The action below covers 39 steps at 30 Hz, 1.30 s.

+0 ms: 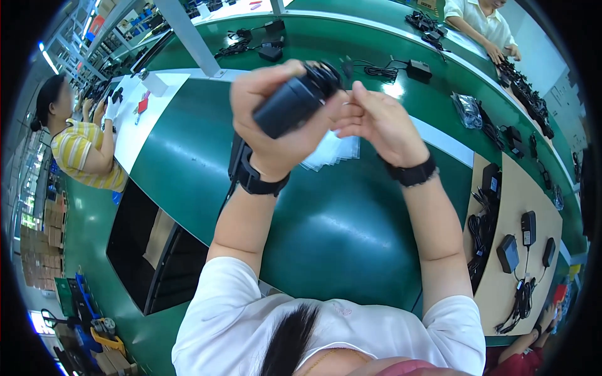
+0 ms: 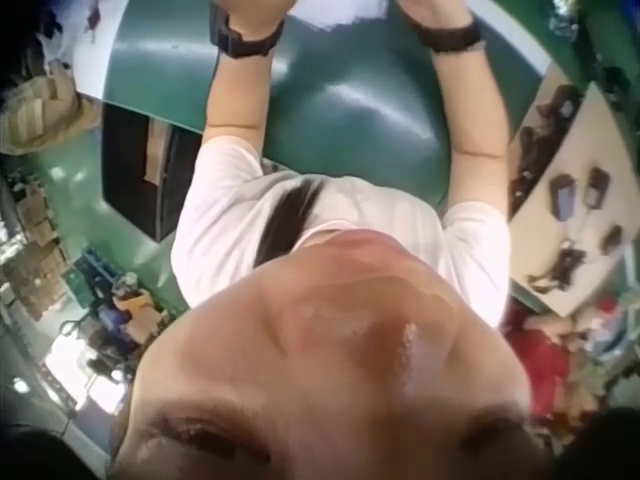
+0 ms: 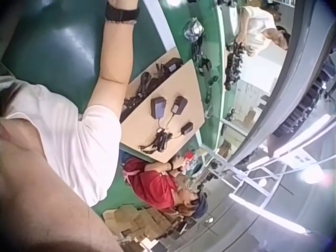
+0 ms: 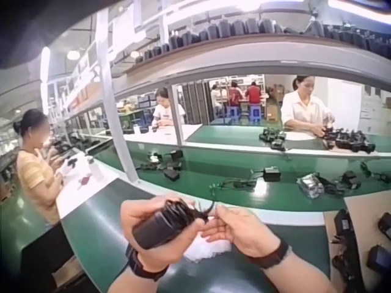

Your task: The person wraps a cable around a power adapter, places the unit into a plastic bag, and sets it onto a cardboard sheet, repeating the process for a second unit.

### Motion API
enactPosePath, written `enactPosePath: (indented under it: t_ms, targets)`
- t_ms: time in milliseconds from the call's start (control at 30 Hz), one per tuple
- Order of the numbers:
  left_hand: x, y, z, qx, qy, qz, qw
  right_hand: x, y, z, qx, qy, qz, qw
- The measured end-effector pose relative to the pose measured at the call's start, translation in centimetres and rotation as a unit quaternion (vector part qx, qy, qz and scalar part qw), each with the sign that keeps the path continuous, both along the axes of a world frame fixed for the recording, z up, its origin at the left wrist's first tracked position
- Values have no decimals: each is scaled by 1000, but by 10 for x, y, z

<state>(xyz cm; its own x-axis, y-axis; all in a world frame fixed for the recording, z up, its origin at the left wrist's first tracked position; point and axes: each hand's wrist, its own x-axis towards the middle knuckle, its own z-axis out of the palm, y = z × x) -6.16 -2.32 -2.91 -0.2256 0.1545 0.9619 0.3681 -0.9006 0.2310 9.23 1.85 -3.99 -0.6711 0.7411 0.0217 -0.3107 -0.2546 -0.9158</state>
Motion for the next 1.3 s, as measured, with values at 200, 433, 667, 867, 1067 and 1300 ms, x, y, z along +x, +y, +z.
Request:
enactPosePath:
  t_ms: [200, 433, 667, 867, 1067, 1300]
  targets:
    - [7, -2, -4, -245, -77, -203, 945, -9, 1, -2, 17, 61, -119, 991]
    - [25, 6, -12, -266, -207, -193, 921, -14, 2, -10, 109, 121, -133, 978]
    - [27, -4, -7, -248, -299, -260, 884, -14, -6, -9, 79, 140, -67, 985]
    - [21, 1, -9, -257, -246, -327, 875, -7, -3, -3, 212, -1, -121, 970]
    - [23, 4, -3, -237, -260, -289, 890, -6, -14, 7, 287, 30, -93, 953]
    - [52, -4, 10, -273, -264, -424, 822, 15, -10, 24, 416, -32, -165, 894]
